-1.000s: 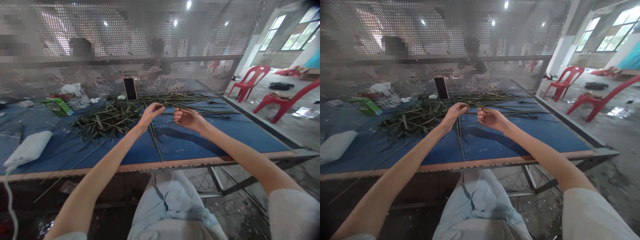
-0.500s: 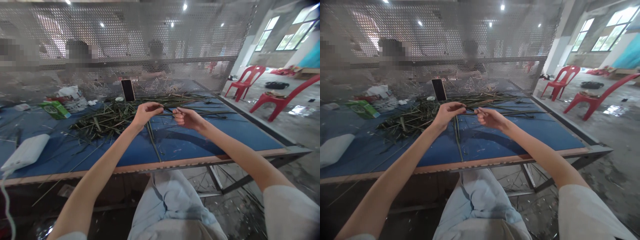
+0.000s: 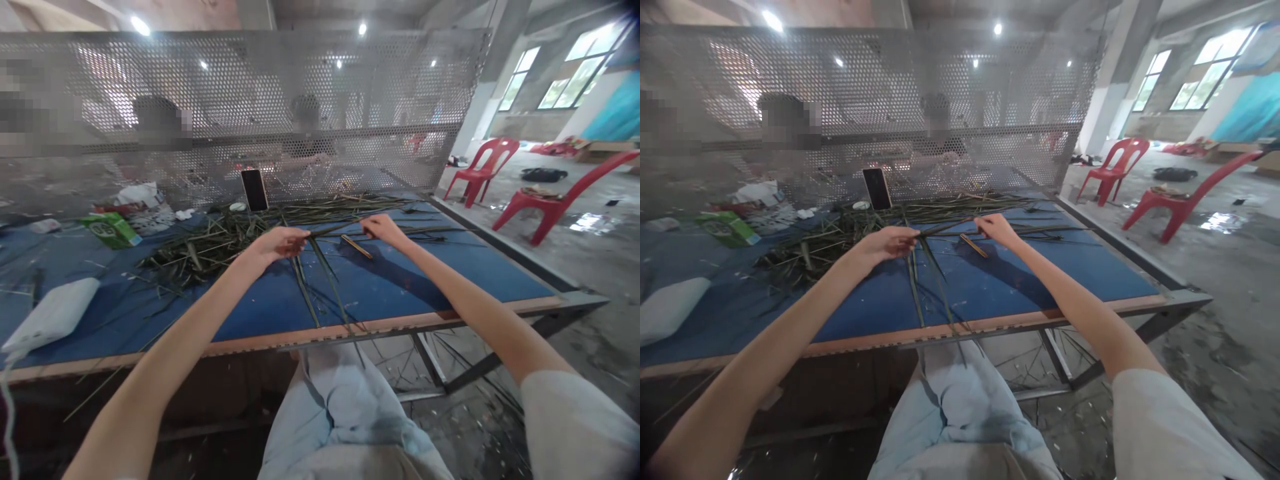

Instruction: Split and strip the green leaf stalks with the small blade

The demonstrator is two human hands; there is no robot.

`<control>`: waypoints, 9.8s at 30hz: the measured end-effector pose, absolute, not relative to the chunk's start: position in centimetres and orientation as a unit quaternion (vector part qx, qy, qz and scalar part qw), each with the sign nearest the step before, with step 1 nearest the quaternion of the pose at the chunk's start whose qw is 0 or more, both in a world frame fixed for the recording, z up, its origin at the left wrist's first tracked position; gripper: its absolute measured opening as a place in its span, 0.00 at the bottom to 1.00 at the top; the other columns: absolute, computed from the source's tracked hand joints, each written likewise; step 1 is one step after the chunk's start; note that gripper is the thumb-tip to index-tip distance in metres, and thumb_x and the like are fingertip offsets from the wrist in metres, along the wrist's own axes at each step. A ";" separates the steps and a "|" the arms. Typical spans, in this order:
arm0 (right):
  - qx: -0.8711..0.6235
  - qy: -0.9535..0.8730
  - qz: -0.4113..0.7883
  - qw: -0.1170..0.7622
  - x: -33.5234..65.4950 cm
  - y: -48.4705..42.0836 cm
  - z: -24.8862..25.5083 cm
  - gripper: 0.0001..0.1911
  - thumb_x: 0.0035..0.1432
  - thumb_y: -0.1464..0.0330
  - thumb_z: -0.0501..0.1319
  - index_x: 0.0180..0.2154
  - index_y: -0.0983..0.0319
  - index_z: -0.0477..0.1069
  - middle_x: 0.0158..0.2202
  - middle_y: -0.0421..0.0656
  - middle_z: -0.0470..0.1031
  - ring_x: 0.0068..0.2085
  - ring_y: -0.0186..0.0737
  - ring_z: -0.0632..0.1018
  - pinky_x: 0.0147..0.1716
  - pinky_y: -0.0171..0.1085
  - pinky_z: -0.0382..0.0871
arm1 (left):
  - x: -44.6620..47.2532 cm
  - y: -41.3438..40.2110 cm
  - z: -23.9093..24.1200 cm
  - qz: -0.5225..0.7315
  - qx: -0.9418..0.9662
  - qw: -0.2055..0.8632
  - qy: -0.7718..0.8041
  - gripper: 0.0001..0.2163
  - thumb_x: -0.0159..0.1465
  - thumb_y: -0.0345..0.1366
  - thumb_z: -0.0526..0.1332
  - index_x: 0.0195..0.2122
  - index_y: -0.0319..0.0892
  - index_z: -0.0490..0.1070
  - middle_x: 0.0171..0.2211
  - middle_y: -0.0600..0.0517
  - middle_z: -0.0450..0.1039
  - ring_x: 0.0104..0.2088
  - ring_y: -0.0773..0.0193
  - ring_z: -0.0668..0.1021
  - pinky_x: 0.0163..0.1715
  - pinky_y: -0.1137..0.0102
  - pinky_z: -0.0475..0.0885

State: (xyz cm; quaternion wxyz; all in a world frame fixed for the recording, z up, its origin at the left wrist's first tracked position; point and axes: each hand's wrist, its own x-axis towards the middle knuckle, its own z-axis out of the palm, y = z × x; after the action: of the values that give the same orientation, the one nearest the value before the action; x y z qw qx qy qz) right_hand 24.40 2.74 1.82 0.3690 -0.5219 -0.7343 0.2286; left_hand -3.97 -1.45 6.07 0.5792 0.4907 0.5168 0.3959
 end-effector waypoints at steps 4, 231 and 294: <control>-0.568 -0.804 0.024 0.173 23.1 1.6 0.0 0.17 0.56 0.52 0.60 0.31 0.60 0.71 0.31 0.45 0.77 0.36 0.43 0.76 0.32 0.35 0.62 | -2.9 -1.2 3.0 0.374 0.494 0.599 0.507 0.12 0.42 0.32 0.75 0.26 0.36 0.76 0.23 0.48 0.76 0.22 0.67 0.76 0.25 0.73 0.72; -0.326 -0.685 0.566 0.323 19.1 0.8 1.9 0.27 0.56 0.43 0.53 0.25 0.60 0.60 0.19 0.35 0.57 0.19 0.29 0.56 0.17 0.31 0.49 | -3.6 -1.2 0.0 0.434 0.625 0.447 0.470 0.19 0.52 0.49 0.68 0.35 0.36 0.77 0.32 0.46 0.78 0.30 0.66 0.78 0.34 0.70 0.75; -0.396 -0.875 0.122 0.251 18.4 -0.2 0.7 0.18 0.67 0.61 0.48 0.34 0.63 0.71 0.28 0.43 0.72 0.28 0.35 0.69 0.29 0.32 0.55 | -3.7 -1.3 0.5 0.483 0.613 0.411 0.472 0.11 0.60 0.35 0.61 0.42 0.38 0.75 0.28 0.50 0.78 0.26 0.65 0.79 0.31 0.70 0.74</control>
State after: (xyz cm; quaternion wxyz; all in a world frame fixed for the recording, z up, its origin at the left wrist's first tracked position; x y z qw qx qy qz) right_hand 18.41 -0.18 0.69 0.2507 -0.3963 -0.8748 0.1220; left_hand -3.74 -1.30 0.54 0.4107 0.6126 0.4717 0.4833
